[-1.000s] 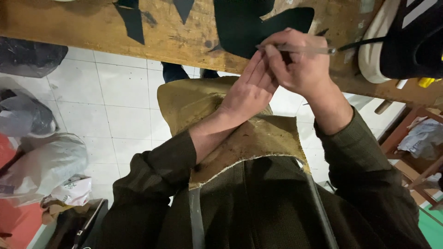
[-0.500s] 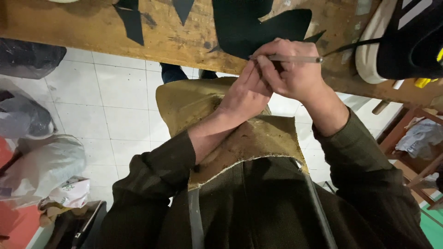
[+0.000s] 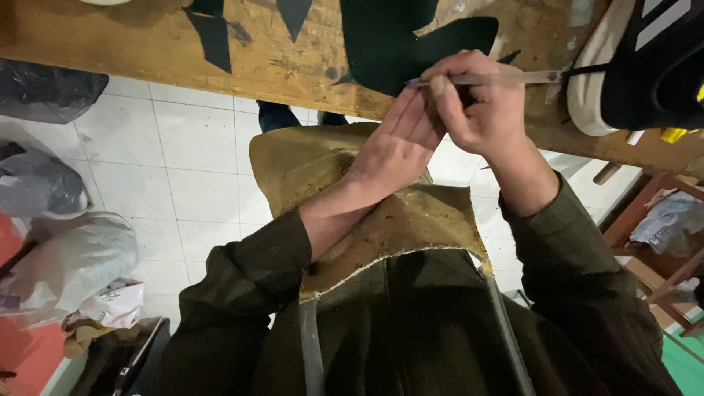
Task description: The person traces a pattern onto a piece of black fabric using a pen and then cuts the fabric with scissors. The person repeats this process with another piece of fabric.
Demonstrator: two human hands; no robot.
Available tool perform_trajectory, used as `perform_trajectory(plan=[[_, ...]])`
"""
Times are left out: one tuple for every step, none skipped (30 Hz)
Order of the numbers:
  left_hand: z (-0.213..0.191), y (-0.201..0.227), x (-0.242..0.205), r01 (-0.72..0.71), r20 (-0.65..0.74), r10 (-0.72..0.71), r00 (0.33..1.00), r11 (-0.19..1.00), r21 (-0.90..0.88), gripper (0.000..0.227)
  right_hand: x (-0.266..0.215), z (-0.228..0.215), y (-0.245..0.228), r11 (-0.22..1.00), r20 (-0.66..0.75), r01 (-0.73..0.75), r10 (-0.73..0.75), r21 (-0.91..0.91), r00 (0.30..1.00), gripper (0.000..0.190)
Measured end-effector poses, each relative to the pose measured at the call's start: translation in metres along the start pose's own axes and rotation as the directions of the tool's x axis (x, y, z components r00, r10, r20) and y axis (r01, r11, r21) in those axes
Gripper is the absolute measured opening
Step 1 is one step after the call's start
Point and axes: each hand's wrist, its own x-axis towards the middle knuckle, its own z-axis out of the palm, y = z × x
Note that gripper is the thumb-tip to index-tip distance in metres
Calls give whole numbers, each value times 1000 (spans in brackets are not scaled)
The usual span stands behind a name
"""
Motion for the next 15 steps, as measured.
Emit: perform_trajectory(plan=[[2, 0, -1, -3, -2, 3, 1000, 1000, 1, 50, 2, 1, -1, 1000, -3, 0, 0, -2, 1000, 23], [4, 0, -1, 3, -65, -5, 998, 999, -32, 45, 3, 1, -1, 999, 37, 24, -23, -27, 999, 22], [6, 1, -3, 8, -126, -16, 992, 998, -68, 41, 4, 2, -2, 998, 79, 47, -43, -48, 996, 20], [6, 1, -3, 6, -125, -15, 992, 998, -69, 41, 3, 3, 0, 998, 78, 45, -41, -48, 996, 20], [6, 1, -4, 13, -123, -18, 992, 999, -42, 42, 2, 4, 2, 993, 98, 34, -23, -111, 995, 18], [7, 2, -4, 19, -121, -20, 992, 1000, -15, 44, 1, 6, 4, 984, 118, 25, -4, -174, 993, 17], [3, 0, -2, 18, -120, -19, 993, 1000, -16, 44, 1, 5, 5, 984, 117, 23, -2, -174, 993, 17], [0, -2, 0, 7, -117, -7, 993, 1000, -5, 43, 1, 5, 5, 983, 89, 22, -6, -183, 996, 16], [-4, -3, 2, -3, -113, 4, 994, 1000, 7, 44, 1, 4, 6, 981, 61, 22, -11, -192, 998, 15], [-5, -3, 2, -3, -113, 4, 994, 1000, 6, 44, 0, 4, 5, 981, 61, 21, -10, -192, 998, 15], [-5, -4, 3, -4, -120, 2, 993, 1000, -17, 44, 1, 4, 5, 983, 27, 16, -11, -185, 1000, 15], [-6, -5, 3, -6, -127, 1, 992, 999, -41, 45, 1, 4, 5, 984, -7, 10, -12, -177, 1000, 16], [-6, -5, 3, -7, -126, 1, 992, 999, -41, 45, 2, 4, 4, 984, -8, 9, -11, -177, 1000, 16], [-6, -5, 2, -6, -137, 0, 991, 999, -40, 43, 2, 5, 3, 976, 22, 14, -9, -217, 1000, 16], [-6, -5, 2, -6, -148, 1, 989, 999, -39, 41, 2, 5, 3, 966, 50, 18, -6, -258, 999, 16]])
